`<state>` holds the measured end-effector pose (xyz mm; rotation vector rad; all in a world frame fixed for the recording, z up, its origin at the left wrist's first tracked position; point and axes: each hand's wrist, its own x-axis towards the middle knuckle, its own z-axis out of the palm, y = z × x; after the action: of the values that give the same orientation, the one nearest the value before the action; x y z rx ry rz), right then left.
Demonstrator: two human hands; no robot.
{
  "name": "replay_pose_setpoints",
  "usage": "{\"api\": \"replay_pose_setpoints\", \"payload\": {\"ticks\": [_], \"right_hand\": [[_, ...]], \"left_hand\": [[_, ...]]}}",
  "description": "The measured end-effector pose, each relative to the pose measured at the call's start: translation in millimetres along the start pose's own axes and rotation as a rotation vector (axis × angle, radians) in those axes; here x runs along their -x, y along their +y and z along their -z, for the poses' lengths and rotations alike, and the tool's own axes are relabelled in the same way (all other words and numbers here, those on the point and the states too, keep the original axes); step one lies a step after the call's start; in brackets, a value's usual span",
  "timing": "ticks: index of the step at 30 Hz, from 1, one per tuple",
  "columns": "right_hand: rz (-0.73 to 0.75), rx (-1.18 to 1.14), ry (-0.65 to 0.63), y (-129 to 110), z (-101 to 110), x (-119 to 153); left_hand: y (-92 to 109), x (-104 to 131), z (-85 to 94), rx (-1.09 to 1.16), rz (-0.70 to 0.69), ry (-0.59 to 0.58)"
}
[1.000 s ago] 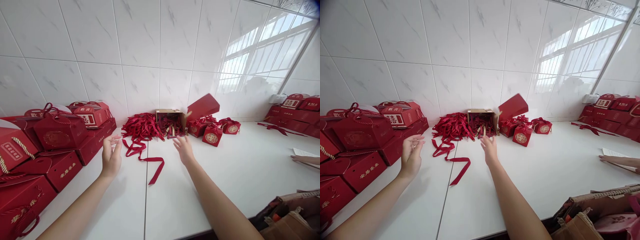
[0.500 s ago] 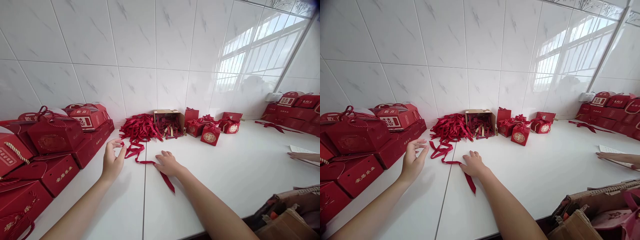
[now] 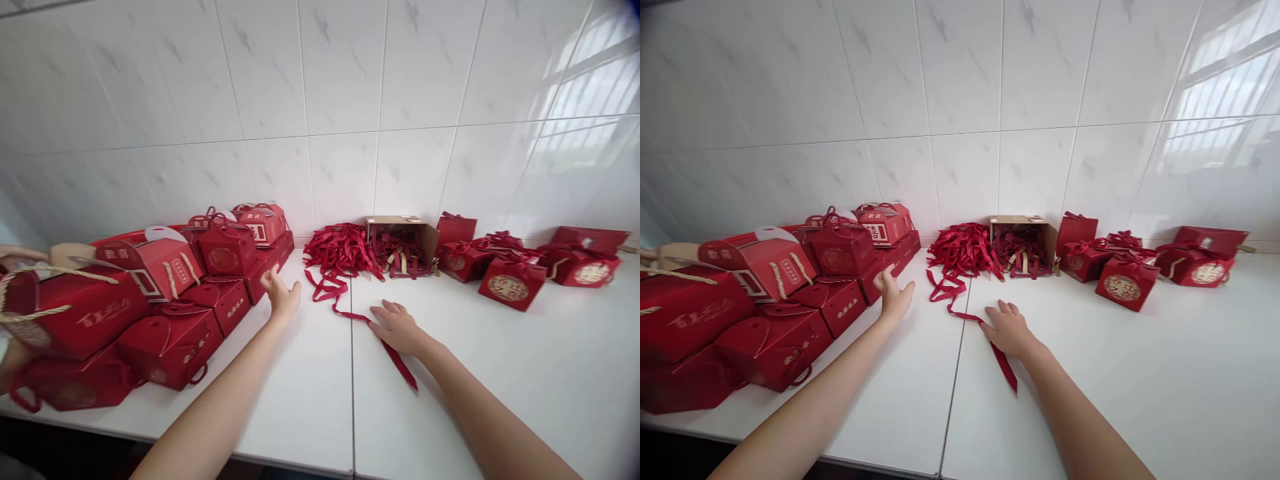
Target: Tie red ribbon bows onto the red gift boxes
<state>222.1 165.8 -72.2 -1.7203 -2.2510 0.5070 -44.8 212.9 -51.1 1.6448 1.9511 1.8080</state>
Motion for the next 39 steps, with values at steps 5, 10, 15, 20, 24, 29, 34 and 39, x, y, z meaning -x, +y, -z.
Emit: {"api": "replay_pose_setpoints", "payload": {"ticks": [5,10,15,20,24,29,34,39], "right_hand": [[0.0,0.003,0.017,4.8,-5.8,-1.0],[0.009,-0.01,0.076,6.8,-8.2,-1.4],[-0.022,-0.076,0.193,8.5,-10.6,-8.5],[-0.165,-0.123,0.311,15.0,-10.8,-13.3],[-0.193,-0.19,0.349,15.9,-9.2,-10.0],[-0.113,-0.384,0.36,8.7,-5.5,-6.3],[-0.141,-0.754,0.415,8.1,3.7,-11.6],[-0.256,-1.247,0.437,19.0,10.4,-16.5]], "left_hand": [[-4.3,-5.3,11.5,-0.096,-0.019,0.075],[12.7,-15.4,36.2,-0.207,-0.242,0.233],[28.9,-69.7,75.5,-0.439,0.022,0.212],[29.3,-115.9,101.3,-0.488,0.213,0.152],[25.6,-113.9,108.6,-0.531,0.169,0.114],[44.0,-91.0,111.1,-0.57,-0.146,-0.039],[72.2,-34.6,85.5,-0.348,-0.622,-0.231],[61.0,38.6,37.4,0.043,-0.372,-0.599]]}}
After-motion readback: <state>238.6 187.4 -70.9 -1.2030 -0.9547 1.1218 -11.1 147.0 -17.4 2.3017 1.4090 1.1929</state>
